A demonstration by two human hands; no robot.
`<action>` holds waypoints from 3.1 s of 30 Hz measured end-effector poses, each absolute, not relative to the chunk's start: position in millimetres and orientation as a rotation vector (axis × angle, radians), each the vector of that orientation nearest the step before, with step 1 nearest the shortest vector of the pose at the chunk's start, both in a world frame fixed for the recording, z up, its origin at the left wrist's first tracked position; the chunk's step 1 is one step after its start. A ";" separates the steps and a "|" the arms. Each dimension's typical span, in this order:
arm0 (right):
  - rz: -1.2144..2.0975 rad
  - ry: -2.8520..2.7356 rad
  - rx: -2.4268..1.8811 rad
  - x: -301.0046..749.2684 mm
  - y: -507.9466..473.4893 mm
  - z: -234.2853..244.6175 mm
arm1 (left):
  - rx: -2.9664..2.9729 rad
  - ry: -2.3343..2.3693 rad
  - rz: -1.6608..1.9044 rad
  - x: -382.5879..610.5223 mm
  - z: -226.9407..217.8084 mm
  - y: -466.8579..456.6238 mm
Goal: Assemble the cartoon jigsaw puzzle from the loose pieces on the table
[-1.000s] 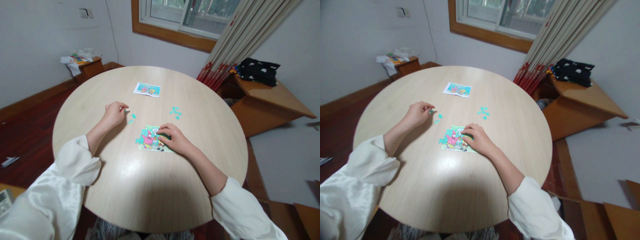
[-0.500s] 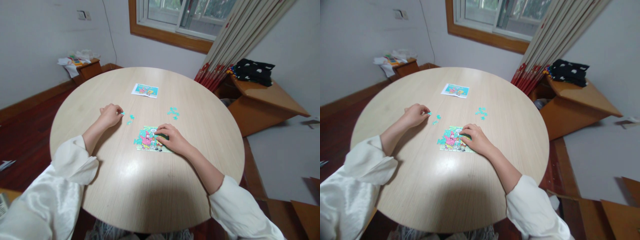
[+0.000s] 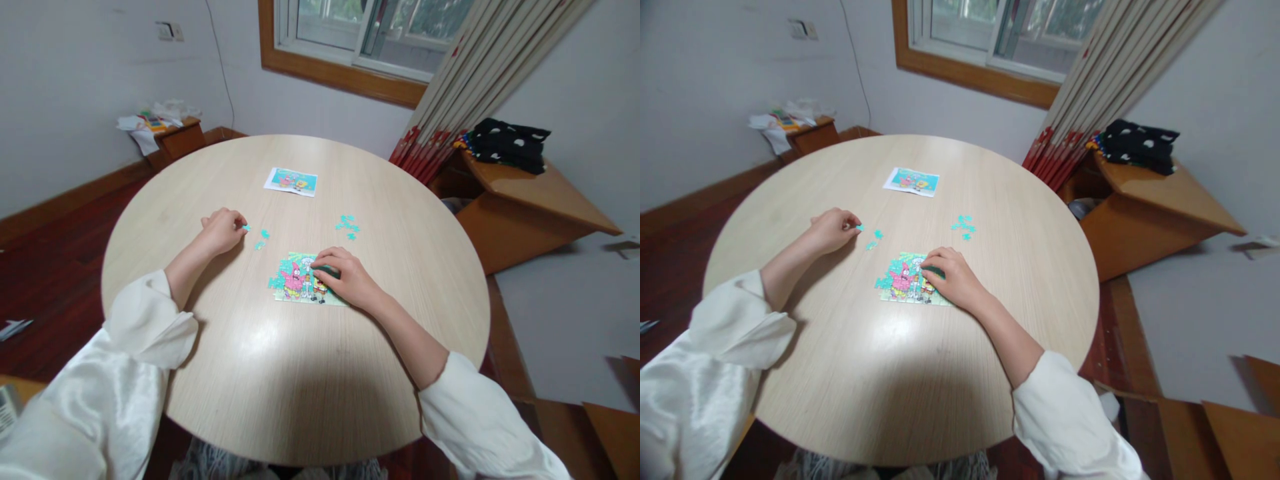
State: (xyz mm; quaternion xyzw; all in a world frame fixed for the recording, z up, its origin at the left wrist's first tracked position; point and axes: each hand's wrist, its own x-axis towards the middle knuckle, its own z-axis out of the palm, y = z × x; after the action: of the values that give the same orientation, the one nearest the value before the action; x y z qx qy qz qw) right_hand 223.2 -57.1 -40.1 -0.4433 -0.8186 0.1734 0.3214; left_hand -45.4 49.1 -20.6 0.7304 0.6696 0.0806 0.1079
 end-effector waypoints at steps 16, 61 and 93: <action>0.444 -2.149 -1.156 224.3 -56.2 -44.4 | 2.150 1.797 0.333 -56.2 -25.8 57.0; 0.469 -2.169 -1.181 223.2 -57.0 -43.4 | 1.949 1.086 0.495 -11.0 -25.6 17.2; 0.474 -2.165 -1.181 223.8 -55.7 -45.2 | 1.933 1.237 0.503 -4.2 -21.6 10.8</action>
State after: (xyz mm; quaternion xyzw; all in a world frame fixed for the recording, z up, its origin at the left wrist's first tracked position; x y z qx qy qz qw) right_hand 223.8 -55.7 -45.2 -0.4471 -0.8197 0.1795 0.3098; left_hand -4.2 10.8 -21.6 0.7590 0.4858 0.1977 0.3859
